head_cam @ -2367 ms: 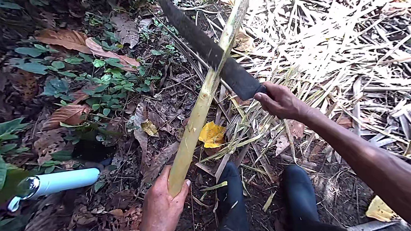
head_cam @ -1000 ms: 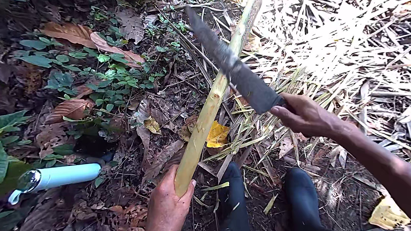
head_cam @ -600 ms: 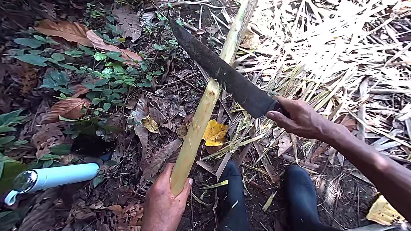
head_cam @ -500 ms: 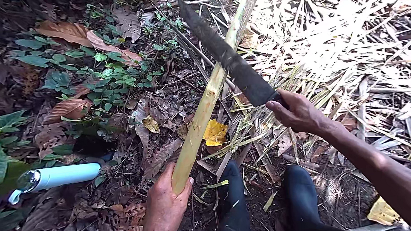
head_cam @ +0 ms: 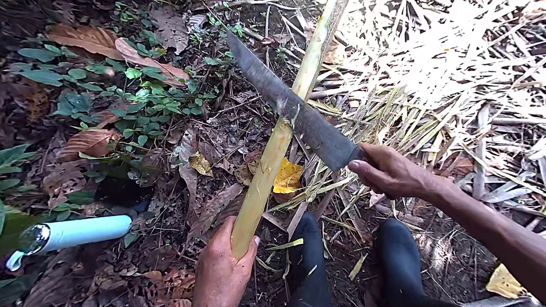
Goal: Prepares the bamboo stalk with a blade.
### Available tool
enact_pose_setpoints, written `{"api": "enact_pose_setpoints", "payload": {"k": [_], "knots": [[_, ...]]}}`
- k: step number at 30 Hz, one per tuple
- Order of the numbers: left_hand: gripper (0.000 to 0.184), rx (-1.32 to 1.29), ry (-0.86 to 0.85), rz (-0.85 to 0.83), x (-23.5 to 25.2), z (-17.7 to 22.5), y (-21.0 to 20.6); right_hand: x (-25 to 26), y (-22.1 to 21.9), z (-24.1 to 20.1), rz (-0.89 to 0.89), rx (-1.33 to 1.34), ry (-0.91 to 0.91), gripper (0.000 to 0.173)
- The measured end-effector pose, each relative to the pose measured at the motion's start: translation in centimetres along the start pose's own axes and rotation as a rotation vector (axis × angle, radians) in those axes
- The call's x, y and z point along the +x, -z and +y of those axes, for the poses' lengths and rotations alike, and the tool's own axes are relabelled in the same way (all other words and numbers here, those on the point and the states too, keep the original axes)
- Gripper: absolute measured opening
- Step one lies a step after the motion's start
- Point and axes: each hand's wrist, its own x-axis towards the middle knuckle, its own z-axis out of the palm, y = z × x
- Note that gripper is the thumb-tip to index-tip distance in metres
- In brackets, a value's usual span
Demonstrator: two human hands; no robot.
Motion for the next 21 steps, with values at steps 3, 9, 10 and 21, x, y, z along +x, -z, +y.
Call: {"api": "enact_pose_setpoints", "payload": {"k": [3,9,10,21], "knots": [[0.048,0.0,-0.001,0.001,0.1,0.0,0.2,0.0,0.2,-0.2,-0.02,-0.078,0.027,0.033],[0.045,0.001,-0.009,-0.01,-0.1,0.2,-0.1,0.6,0.5,-0.5,0.113,0.06,-0.02,0.039],[0.045,0.003,-0.01,-0.01,-0.1,0.2,-0.1,0.2,0.0,-0.4,0.045,0.04,0.011,0.038],[0.045,0.019,-0.02,-0.011,-0.3,0.3,-0.3,0.2,7.3,-1.6,0.133,-0.257,-0.093,0.042]]}}
